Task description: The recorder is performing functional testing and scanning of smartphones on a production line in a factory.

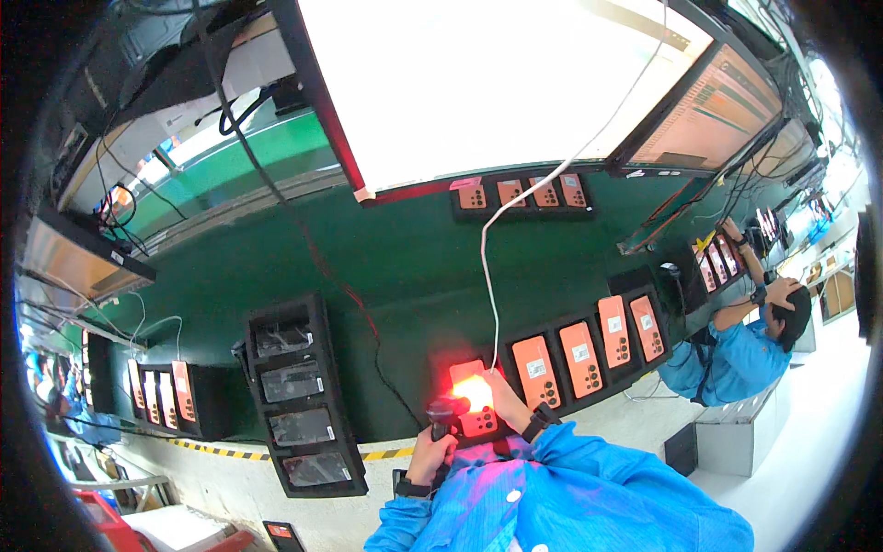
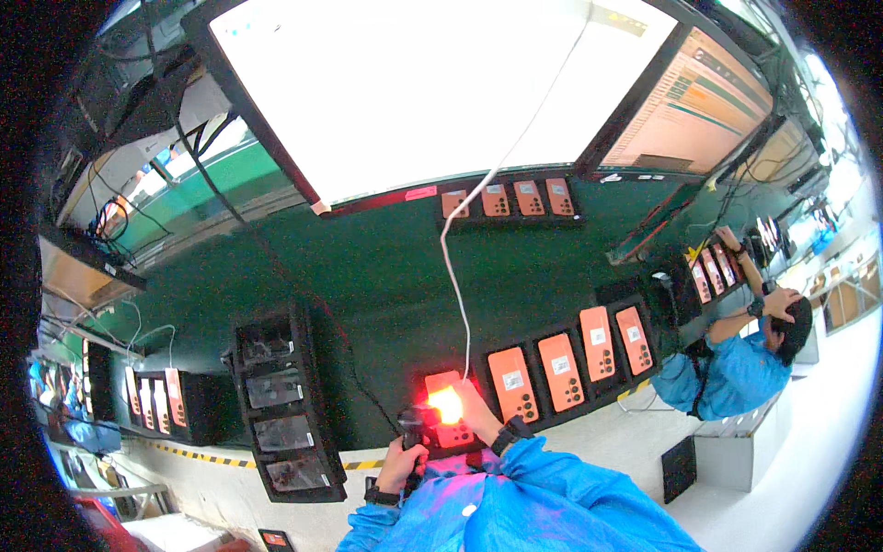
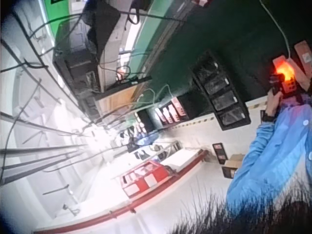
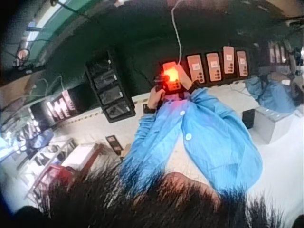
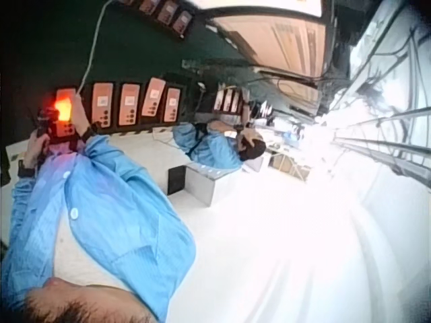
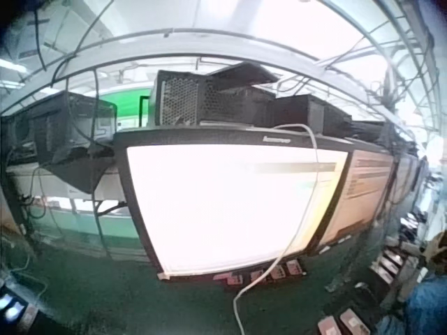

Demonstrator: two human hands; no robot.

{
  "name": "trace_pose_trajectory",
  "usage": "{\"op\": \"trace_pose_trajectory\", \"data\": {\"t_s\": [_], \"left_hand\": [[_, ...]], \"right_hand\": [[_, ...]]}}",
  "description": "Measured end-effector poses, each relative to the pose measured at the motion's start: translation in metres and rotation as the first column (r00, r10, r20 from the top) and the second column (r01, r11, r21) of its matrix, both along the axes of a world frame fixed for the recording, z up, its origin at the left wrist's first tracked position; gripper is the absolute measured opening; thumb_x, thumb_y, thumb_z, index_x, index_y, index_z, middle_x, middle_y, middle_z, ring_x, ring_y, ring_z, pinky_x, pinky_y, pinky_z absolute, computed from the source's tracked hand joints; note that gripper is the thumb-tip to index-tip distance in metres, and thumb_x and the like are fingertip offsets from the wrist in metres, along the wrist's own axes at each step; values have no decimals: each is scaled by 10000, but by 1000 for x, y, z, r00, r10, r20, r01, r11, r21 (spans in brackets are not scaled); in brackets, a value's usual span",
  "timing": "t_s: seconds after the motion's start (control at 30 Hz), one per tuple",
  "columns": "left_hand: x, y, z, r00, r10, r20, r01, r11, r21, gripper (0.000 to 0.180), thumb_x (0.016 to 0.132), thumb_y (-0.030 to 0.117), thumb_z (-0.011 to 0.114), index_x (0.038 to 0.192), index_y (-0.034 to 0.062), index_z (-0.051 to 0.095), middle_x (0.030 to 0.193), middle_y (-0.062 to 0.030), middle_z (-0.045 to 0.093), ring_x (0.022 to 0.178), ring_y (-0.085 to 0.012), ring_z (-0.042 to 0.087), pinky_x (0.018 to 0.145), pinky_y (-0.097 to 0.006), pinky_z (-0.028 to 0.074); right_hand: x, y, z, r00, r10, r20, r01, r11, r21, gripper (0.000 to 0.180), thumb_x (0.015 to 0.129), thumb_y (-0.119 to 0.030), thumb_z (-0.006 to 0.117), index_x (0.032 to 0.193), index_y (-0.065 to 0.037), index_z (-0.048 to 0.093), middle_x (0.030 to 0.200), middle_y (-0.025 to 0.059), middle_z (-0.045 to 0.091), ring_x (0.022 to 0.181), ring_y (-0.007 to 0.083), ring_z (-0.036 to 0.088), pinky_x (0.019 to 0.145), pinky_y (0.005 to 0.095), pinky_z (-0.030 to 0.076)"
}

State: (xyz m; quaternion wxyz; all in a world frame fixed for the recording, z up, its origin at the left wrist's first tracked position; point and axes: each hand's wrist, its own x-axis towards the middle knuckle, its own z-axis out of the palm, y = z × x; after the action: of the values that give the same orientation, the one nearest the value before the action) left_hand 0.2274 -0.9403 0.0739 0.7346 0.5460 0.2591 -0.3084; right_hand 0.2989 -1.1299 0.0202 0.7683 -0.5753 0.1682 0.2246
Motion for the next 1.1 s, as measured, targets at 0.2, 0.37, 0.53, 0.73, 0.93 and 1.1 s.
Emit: {"op": "trace_pose_trajectory", "data": {"t_s": [0.2,0.37,0.53,0.73,0.93,1.1], "left_hand": [[-1,5,0,1000,0,-9,0,1000,24,163,787,18,572,950,25,564,596,-12,498,440,-92,454,401,-244,361],[11,22,-39,975,-87,207,-8,907,420,293,729,105,631,988,-15,566,700,-121,616,584,-251,603,551,-356,486],[72,58,-91,945,-184,271,-146,502,852,577,665,200,687,1204,42,553,1036,-221,639,986,-404,597,864,-466,463],[78,15,-30,756,-354,551,-549,115,828,491,733,165,704,1189,50,564,1046,-172,644,975,-349,611,899,-409,459],[46,-24,0,685,-376,624,62,883,465,296,782,86,683,1062,18,613,933,-102,677,869,-174,645,798,-304,500],[40,-29,2,718,-281,637,34,928,371,222,801,15,646,1021,6,610,890,-102,677,832,-160,650,757,-285,502]], "right_hand": [[7,9,12,988,111,102,-46,867,-496,311,971,-306,404,936,-16,513,881,42,531,849,113,504,778,280,421],[7,14,-5,893,277,355,104,640,-761,262,855,-247,622,875,-26,481,734,63,515,713,140,518,660,310,442],[6,26,11,929,148,339,76,820,-567,274,778,-186,681,832,-56,446,693,49,495,640,141,499,599,308,433],[-3,7,33,951,116,287,90,784,-614,235,857,-226,627,833,-58,464,684,31,495,645,136,499,596,300,426],[-2,-12,61,958,28,286,11,991,-136,264,985,-239,406,852,-34,507,881,82,577,838,148,539,776,293,433],[9,-18,97,789,377,484,-118,868,-483,196,944,-154,479,1010,-11,596,938,83,626,871,189,595,778,295,460]]}}
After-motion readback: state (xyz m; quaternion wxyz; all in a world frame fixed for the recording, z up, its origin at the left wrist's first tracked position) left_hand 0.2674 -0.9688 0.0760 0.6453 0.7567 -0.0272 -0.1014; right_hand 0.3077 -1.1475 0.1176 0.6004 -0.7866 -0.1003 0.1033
